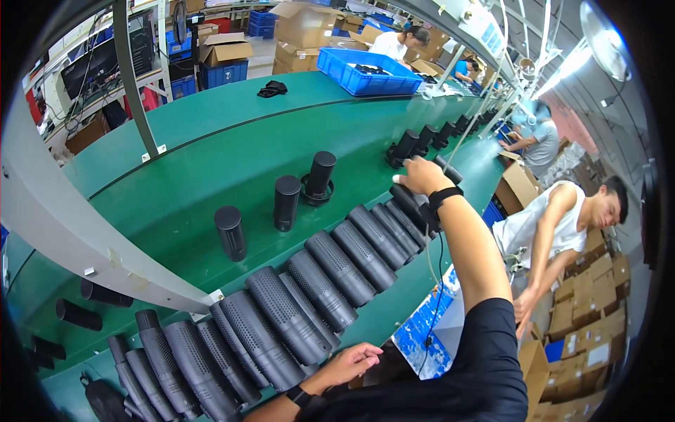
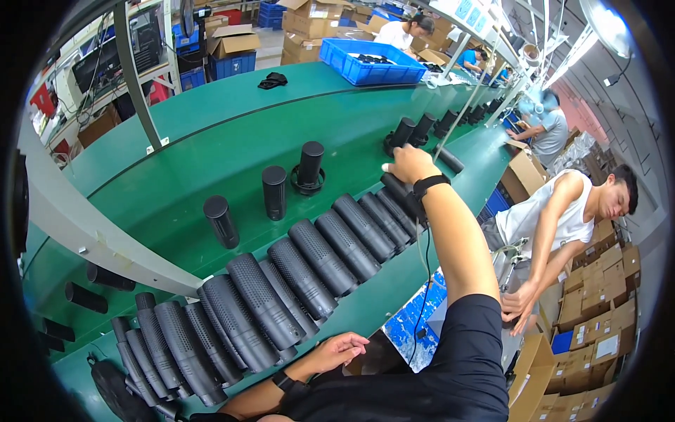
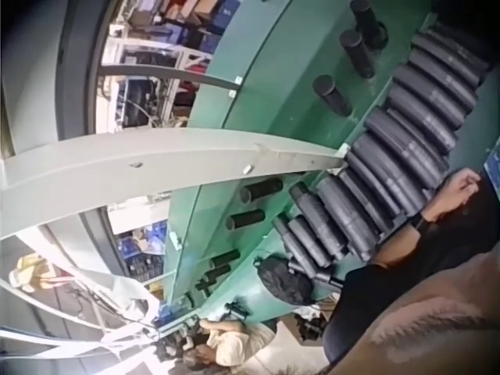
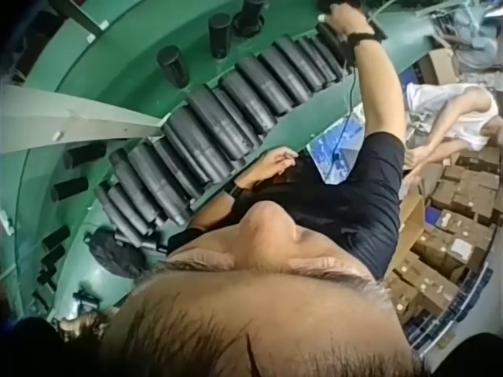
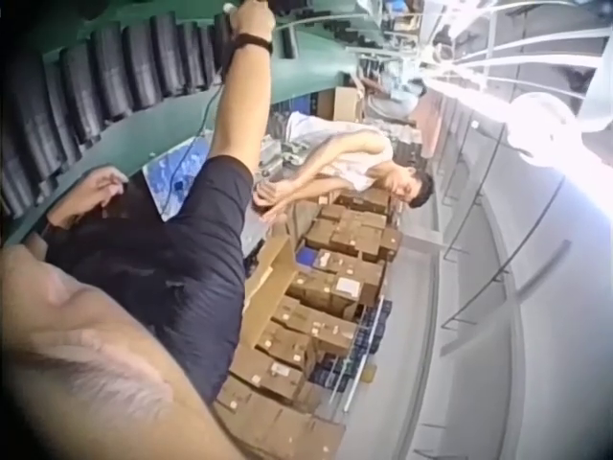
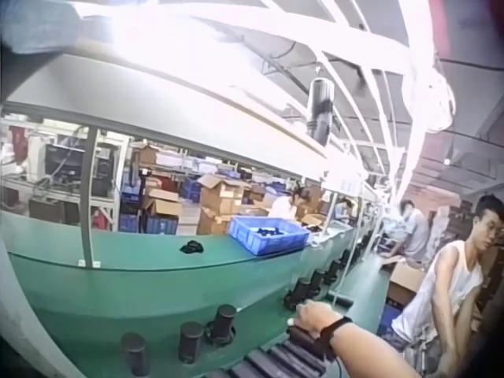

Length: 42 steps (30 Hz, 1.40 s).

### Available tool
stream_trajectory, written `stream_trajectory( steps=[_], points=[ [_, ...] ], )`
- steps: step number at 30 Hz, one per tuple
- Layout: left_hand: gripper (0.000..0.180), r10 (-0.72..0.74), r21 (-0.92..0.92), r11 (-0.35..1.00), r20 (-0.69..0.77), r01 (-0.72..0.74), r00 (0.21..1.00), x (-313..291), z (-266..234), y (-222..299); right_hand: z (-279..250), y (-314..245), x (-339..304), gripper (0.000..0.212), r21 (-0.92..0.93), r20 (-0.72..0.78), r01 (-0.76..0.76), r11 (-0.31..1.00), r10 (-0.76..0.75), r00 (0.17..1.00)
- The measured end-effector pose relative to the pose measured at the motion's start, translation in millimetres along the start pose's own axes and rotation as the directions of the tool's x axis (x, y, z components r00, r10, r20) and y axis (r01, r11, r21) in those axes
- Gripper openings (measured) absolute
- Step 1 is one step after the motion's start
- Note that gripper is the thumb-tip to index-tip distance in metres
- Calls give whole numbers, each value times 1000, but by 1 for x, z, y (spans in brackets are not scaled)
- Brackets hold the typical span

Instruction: The person picks up a black cylindrical component from the conveyor belt, places it into a machine, and presses down on it. They then remove the component from the machine and return it to the conveyor belt, repeating this process with several more components.

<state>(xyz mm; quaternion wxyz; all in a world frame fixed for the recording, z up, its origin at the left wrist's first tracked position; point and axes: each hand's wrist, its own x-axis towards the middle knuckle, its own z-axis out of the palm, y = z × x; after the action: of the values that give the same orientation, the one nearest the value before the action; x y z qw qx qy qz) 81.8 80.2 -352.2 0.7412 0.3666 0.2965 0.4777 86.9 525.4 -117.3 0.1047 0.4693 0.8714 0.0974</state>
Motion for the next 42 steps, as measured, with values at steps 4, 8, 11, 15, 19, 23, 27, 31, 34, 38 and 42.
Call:
stream_trajectory(
  steps=[4, 8, 11, 15, 19, 23, 27, 31, 34, 38, 42],
  points=[
    [32, 14, -10, 1000, -16, -14, 1000, -5, -2, 2, -44, -83, -28, 67, 308, -357, 402, 862, -287, 889],
    [32, 52, -34, 998, 0, -52, 999, 0, -3, -3, -49, -161, -41, 82, 475, -504, 684, 555, -465, 728],
    [32, 68, -35, 997, 11, -67, 998, 3, 2, -7, -15, -196, -28, 83, 386, -525, 754, 532, -545, 654],
    [33, 75, -23, 997, 17, -74, 997, 3, 1, -8, -15, -212, -36, 79, 488, -243, 597, 637, -558, 794],
    [34, 52, -39, 998, 32, -51, 998, -11, 2, -8, -62, -149, -93, 69, 605, -478, 643, 470, -432, 765],
    [33, 9, -30, 1000, 13, -9, 1000, -10, -1, 12, -120, -38, -214, 71, 748, -609, 622, 231, -130, 782],
    [30, 17, 10, 1000, -48, -16, 999, -1, 12, 26, -92, 38, -329, 74, 803, -568, 582, -127, 132, 812],
    [29, 15, 37, 999, -53, -13, 998, -2, 8, 23, 6, 34, -414, 59, 918, -294, 357, -172, 309, 905],
    [26, 75, 147, 987, -86, -62, 993, 2, 20, 27, 78, 76, -473, 52, 957, -185, 265, -118, 455, 871],
    [25, 31, 259, 966, -194, 21, 981, 2, 54, 32, 81, 172, -535, 40, 829, -113, 499, -253, 799, 591],
    [23, 56, 366, 931, -102, -15, 993, 42, 105, 37, 106, 242, -522, 39, 986, -35, 160, -54, 864, 502]
  ],
)
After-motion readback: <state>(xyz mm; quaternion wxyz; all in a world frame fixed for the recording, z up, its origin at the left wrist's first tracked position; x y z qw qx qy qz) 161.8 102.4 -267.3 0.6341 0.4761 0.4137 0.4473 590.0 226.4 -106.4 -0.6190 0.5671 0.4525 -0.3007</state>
